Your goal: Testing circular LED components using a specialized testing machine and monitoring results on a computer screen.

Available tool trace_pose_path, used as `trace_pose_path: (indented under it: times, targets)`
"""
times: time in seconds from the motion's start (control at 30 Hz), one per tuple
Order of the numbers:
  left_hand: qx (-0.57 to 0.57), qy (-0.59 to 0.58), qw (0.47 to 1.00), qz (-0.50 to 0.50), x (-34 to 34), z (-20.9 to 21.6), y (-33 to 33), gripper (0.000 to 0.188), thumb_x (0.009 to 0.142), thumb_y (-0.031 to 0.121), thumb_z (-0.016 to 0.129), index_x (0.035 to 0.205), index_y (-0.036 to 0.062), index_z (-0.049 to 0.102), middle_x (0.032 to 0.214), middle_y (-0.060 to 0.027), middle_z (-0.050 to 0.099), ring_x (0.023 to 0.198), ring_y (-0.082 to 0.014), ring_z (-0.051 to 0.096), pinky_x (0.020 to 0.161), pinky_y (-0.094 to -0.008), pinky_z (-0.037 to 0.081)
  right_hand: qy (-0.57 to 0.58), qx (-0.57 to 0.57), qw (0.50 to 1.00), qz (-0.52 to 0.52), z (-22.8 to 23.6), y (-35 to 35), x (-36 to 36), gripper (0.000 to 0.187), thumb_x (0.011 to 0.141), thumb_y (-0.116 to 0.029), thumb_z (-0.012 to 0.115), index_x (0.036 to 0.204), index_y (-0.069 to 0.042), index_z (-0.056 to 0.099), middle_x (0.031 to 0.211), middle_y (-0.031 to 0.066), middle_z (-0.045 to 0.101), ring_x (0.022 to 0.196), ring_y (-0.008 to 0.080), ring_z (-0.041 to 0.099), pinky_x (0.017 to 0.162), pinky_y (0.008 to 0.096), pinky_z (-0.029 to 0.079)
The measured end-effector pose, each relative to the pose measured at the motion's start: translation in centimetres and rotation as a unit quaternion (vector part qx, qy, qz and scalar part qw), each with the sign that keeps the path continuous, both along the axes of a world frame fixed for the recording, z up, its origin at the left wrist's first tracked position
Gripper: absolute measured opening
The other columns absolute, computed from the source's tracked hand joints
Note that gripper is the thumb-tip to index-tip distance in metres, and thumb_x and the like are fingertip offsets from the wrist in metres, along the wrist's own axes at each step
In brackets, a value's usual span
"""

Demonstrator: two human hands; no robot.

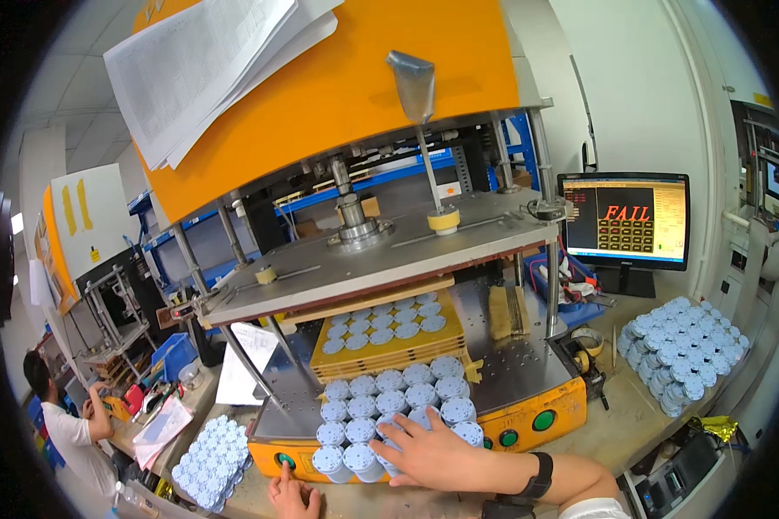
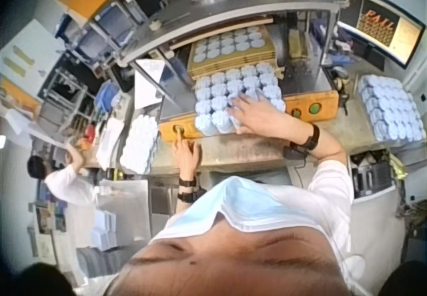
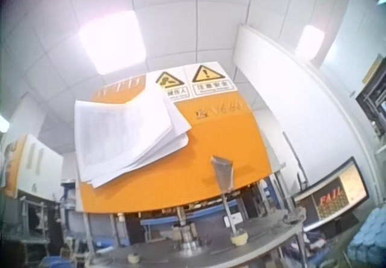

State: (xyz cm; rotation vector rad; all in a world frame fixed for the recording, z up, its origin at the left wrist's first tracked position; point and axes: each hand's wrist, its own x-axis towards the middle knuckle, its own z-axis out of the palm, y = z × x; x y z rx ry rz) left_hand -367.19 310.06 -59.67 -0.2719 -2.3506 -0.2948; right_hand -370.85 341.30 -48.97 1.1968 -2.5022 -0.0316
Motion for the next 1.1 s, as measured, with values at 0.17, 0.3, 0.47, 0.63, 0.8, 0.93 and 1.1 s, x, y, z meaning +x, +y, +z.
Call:
trace_pose_path:
  times: [0.17, 0.3, 0.47, 0.63, 0.8, 0.93, 1.1]
  targets:
    - [0.115, 0.060, 0.991, -0.032, -0.4, -2.2, -0.8, 0.020, 0.087, 0.022, 0.062, 0.087, 0.0019, 0.059, 0.095, -0.0212, 0.062, 0.099, -0.0415, 0.053, 0.093, -0.0495, 0.039, 0.002, 0.018, 1.000, -0.009, -0.2, 0.3, 0.5, 0.068, 0.091, -0.053, 0.054, 0.142, -0.010, 0.040, 0.142, 0.0195, 0.041, 0.131, 0.0364, 0.043, 0.092, 0.0622, 0.044]
    - [0.092, -0.066, 0.994, -0.007, -0.1, -3.7, -1.3, 0.018, 0.089, 0.019, 0.060, 0.083, 0.0025, 0.061, 0.080, -0.0167, 0.060, 0.081, -0.0357, 0.055, 0.073, -0.0457, 0.043, -0.026, 0.024, 0.999, -0.020, -0.4, -0.1, 0.3, 0.076, 0.087, -0.054, 0.059, 0.144, -0.009, 0.036, 0.145, 0.0192, 0.039, 0.134, 0.0358, 0.040, 0.094, 0.0634, 0.041]
    - [0.145, -0.040, 0.986, -0.077, -0.5, -2.9, -1.0, 0.020, 0.090, 0.021, 0.059, 0.083, 0.0028, 0.062, 0.076, -0.0190, 0.058, 0.071, -0.0375, 0.054, 0.064, -0.0448, 0.043, -0.065, -0.045, 0.997, -0.018, -0.8, -0.6, -0.2, 0.078, 0.079, -0.050, 0.068, 0.137, -0.005, 0.045, 0.140, 0.0195, 0.044, 0.129, 0.0375, 0.043, 0.094, 0.0648, 0.041]
    - [0.130, -0.066, 0.988, -0.052, -1.1, -3.6, -1.6, 0.024, 0.092, 0.023, 0.056, 0.082, 0.0012, 0.061, 0.075, -0.0197, 0.057, 0.071, -0.0380, 0.053, 0.065, -0.0443, 0.042, -0.020, -0.020, 1.000, -0.011, 0.7, -0.2, 0.4, 0.080, 0.074, -0.051, 0.071, 0.136, -0.006, 0.047, 0.140, 0.0184, 0.045, 0.129, 0.0373, 0.044, 0.094, 0.0633, 0.041]
    - [0.125, -0.054, 0.988, -0.066, -0.5, -4.0, -1.7, 0.025, 0.093, 0.023, 0.055, 0.082, 0.0004, 0.061, 0.078, -0.0201, 0.057, 0.073, -0.0375, 0.053, 0.067, -0.0444, 0.042, -0.003, -0.025, 1.000, -0.008, 0.5, -0.2, 1.3, 0.082, 0.073, -0.053, 0.071, 0.137, -0.007, 0.045, 0.140, 0.0178, 0.044, 0.128, 0.0367, 0.045, 0.093, 0.0630, 0.041]
    - [0.123, -0.076, 0.988, -0.046, 0.4, -4.2, -1.8, 0.024, 0.093, 0.023, 0.055, 0.086, 0.0010, 0.063, 0.083, -0.0202, 0.060, 0.077, -0.0375, 0.055, 0.070, -0.0439, 0.044, 0.015, -0.028, 0.999, 0.000, 0.8, -0.1, 1.8, 0.077, 0.075, -0.052, 0.070, 0.134, -0.007, 0.047, 0.137, 0.0173, 0.047, 0.124, 0.0360, 0.048, 0.091, 0.0604, 0.043]
    - [0.127, -0.052, 0.987, -0.078, -0.2, -3.7, -1.4, 0.024, 0.095, 0.023, 0.054, 0.092, 0.0018, 0.065, 0.088, -0.0199, 0.062, 0.082, -0.0372, 0.057, 0.074, -0.0426, 0.046, -0.052, -0.003, 0.998, -0.027, -0.6, -0.3, 0.5, 0.086, 0.079, -0.048, 0.070, 0.146, -0.008, 0.033, 0.148, 0.0168, 0.036, 0.139, 0.0328, 0.033, 0.097, 0.0621, 0.040]
